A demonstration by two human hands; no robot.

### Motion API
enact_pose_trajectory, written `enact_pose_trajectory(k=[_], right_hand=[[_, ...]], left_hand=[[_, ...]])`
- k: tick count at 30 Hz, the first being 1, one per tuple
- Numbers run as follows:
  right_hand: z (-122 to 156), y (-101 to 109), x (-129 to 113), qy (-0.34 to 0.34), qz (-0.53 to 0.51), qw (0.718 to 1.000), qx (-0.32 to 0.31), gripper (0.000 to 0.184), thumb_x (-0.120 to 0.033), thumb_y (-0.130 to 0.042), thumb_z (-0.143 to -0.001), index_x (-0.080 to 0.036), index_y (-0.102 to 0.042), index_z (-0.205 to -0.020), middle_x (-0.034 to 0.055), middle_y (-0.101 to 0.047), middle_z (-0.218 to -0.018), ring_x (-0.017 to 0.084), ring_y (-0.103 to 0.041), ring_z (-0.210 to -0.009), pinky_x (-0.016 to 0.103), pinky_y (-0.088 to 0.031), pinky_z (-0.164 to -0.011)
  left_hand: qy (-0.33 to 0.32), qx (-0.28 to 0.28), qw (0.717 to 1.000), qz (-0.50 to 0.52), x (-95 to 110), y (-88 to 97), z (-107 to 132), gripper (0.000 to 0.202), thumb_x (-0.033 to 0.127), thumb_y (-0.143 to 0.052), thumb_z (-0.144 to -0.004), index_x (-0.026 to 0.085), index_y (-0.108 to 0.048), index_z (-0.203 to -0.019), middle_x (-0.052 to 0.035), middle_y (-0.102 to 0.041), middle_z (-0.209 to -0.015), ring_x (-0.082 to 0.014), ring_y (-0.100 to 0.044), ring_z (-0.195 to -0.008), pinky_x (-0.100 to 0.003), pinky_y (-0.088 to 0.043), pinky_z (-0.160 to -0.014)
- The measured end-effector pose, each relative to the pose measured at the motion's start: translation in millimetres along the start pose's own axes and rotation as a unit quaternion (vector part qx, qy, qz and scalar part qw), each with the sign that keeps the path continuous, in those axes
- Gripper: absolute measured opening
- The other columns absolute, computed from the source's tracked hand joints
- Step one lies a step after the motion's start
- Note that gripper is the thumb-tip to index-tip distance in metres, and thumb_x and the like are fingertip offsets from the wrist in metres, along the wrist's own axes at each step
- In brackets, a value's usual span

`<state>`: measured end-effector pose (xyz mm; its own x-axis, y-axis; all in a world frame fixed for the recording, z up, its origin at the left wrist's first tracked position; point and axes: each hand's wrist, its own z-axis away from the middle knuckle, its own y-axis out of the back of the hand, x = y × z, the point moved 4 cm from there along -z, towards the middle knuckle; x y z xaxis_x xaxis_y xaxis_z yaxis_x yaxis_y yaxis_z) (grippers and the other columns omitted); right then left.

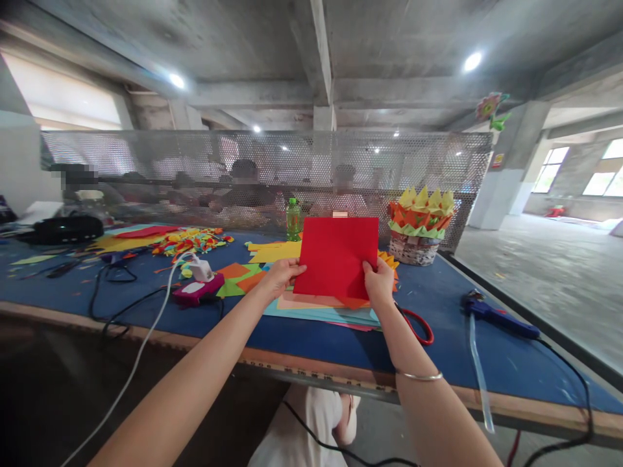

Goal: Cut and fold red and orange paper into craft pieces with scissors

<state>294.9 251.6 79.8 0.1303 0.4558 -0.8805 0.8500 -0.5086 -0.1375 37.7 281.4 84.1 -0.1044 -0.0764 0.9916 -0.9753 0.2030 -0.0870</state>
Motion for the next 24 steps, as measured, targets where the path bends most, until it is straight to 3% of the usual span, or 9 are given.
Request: enact_pose_trajectory(k=[5, 11, 15, 19, 24], right_hand=[[-0.2, -0.1, 1.0, -0.001, -0.015, 1.000, 0.004, 0.029, -0.039, -0.065, -0.064, -0.020, -0.072, -0.086, 0.0036, -0.074, -0.079, 0.020, -0.063, -0.068, 0.033, -0.050, -0.064], [1.8, 0.5, -3.9, -0.003, -0.016, 1.000, 0.011, 0.027, -0.036, -0.065, -0.064, -0.020, -0.073, -0.085, 0.0044, -0.075, -0.079, 0.021, -0.063, -0.068, 0.033, -0.050, -0.063], [1.5, 0.2, -3.7, -0.007, -0.020, 1.000, 0.010, 0.028, -0.036, -0.066, -0.064, -0.020, -0.073, -0.085, 0.0042, -0.075, -0.078, 0.020, -0.063, -0.066, 0.033, -0.050, -0.062], [1.2, 0.0, -2.1, -0.008, -0.023, 1.000, 0.009, 0.029, -0.038, -0.066, -0.064, -0.020, -0.072, -0.086, 0.0038, -0.075, -0.078, 0.020, -0.063, -0.066, 0.032, -0.050, -0.061], [0.8, 0.2, 0.0, -0.007, -0.021, 1.000, 0.007, 0.029, -0.038, -0.066, -0.064, -0.021, -0.073, -0.086, 0.0036, -0.074, -0.078, 0.021, -0.063, -0.067, 0.032, -0.050, -0.061]], left_hand=[[0.009, -0.001, 1.000, -0.001, -0.3, 0.7, 1.0, 0.017, 0.027, -0.072, -0.082, 0.013, -0.067, -0.090, -0.0015, -0.069, -0.077, -0.0120, -0.062, -0.062, -0.025, -0.049, -0.061], [0.013, 0.001, 1.000, 0.006, 1.2, -0.5, 2.6, 0.021, 0.028, -0.079, -0.076, 0.014, -0.068, -0.087, -0.0017, -0.069, -0.073, -0.0114, -0.063, -0.061, -0.022, -0.048, -0.060], [0.019, -0.002, 1.000, 0.008, 1.6, -1.7, 2.9, 0.020, 0.029, -0.074, -0.082, 0.013, -0.067, -0.092, -0.0018, -0.068, -0.075, -0.0106, -0.061, -0.060, -0.023, -0.049, -0.059], [0.025, -0.011, 1.000, 0.010, 1.0, -2.8, 3.0, 0.020, 0.031, -0.063, -0.092, 0.013, -0.065, -0.099, -0.0018, -0.068, -0.083, -0.0117, -0.063, -0.065, -0.028, -0.053, -0.064], [0.025, -0.014, 0.999, 0.019, -1.4, -1.6, 1.4, 0.021, 0.032, -0.060, -0.093, 0.013, -0.064, -0.101, -0.0028, -0.067, -0.089, -0.0130, -0.064, -0.071, -0.030, -0.055, -0.066]])
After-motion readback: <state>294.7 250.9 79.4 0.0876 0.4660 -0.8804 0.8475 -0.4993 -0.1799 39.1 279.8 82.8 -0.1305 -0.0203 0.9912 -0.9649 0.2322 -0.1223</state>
